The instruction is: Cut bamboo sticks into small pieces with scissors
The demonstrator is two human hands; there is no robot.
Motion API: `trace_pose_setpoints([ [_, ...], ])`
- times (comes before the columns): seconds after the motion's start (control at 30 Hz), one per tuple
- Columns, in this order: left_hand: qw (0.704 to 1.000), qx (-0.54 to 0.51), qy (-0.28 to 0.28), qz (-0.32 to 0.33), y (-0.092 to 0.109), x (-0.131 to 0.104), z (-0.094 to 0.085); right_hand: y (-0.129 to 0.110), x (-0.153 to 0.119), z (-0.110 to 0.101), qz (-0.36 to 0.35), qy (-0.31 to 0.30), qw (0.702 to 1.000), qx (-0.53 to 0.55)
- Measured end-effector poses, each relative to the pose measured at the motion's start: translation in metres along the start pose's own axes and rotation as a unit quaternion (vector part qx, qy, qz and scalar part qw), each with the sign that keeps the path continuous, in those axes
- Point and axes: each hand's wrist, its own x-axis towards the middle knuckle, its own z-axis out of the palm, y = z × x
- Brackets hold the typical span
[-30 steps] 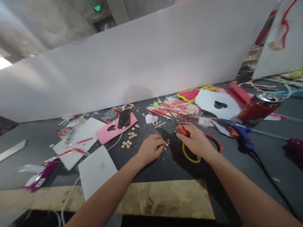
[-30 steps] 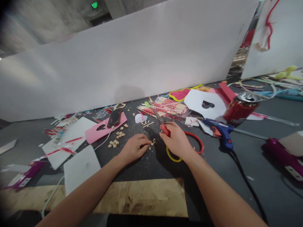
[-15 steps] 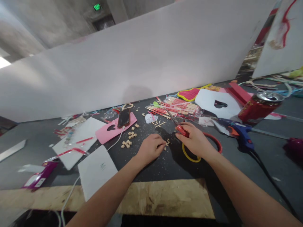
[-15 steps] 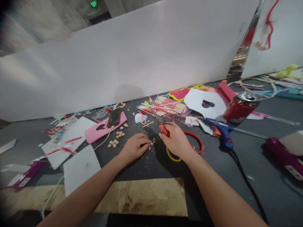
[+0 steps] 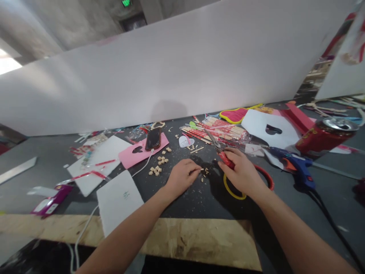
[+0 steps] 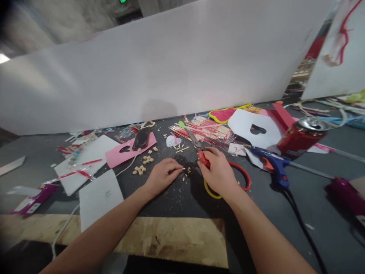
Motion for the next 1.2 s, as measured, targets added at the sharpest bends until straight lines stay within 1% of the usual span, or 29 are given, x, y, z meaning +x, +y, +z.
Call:
trace_pose_setpoints([
  [0.07, 0.993, -0.087, 0.056, -0.057, 0.001, 0.0, -0.008, 0.0, -0.001, 0.0, -0.015, 0.001, 1.0, -0.014],
  [0.13, 0.97, -0.184, 0.101, -0.123, 0.0, 0.0, -0.014, -0.001, -0.002, 0.001, -0.046, -0.013, 0.998, -0.034],
  [0.17, 0.952, -0.237, 0.12, -0.153, -0.001, 0.0, -0.017, -0.002, -0.003, 0.001, -0.061, -0.025, 0.997, -0.046],
  [0.23, 0.902, -0.35, 0.158, -0.197, -0.005, 0.001, -0.019, -0.004, -0.005, 0.001, -0.082, -0.048, 0.993, -0.071],
  [0.33, 0.817, -0.497, 0.199, -0.214, -0.013, 0.001, -0.02, -0.009, -0.007, 0.002, -0.1, -0.077, 0.987, -0.102],
  [0.37, 0.795, -0.528, 0.206, -0.216, -0.015, 0.002, -0.02, -0.01, -0.008, 0.002, -0.104, -0.083, 0.985, -0.111],
  [0.4, 0.779, -0.55, 0.21, -0.218, -0.016, 0.002, -0.021, -0.012, -0.008, 0.003, -0.11, -0.089, 0.983, -0.118],
  [0.43, 0.769, -0.562, 0.212, -0.22, -0.017, 0.002, -0.022, -0.013, -0.008, 0.004, -0.116, -0.094, 0.981, -0.124],
  [0.5, 0.765, -0.566, 0.213, -0.223, -0.017, 0.001, -0.024, -0.014, -0.009, 0.005, -0.13, -0.1, 0.977, -0.133],
  [0.63, 0.774, -0.556, 0.202, -0.226, -0.013, 0.0, -0.026, -0.018, -0.009, 0.006, -0.14, -0.105, 0.975, -0.136],
  [0.87, 0.762, -0.575, 0.182, -0.236, -0.007, -0.001, -0.02, -0.02, -0.008, 0.004, -0.147, -0.11, 0.974, -0.136],
  [1.03, 0.761, -0.574, 0.184, -0.239, -0.006, -0.001, -0.018, -0.021, -0.007, 0.004, -0.157, -0.11, 0.972, -0.139],
  [1.2, 0.764, -0.576, 0.173, -0.235, -0.006, 0.0, -0.016, -0.025, -0.007, 0.004, -0.156, -0.118, 0.971, -0.137],
])
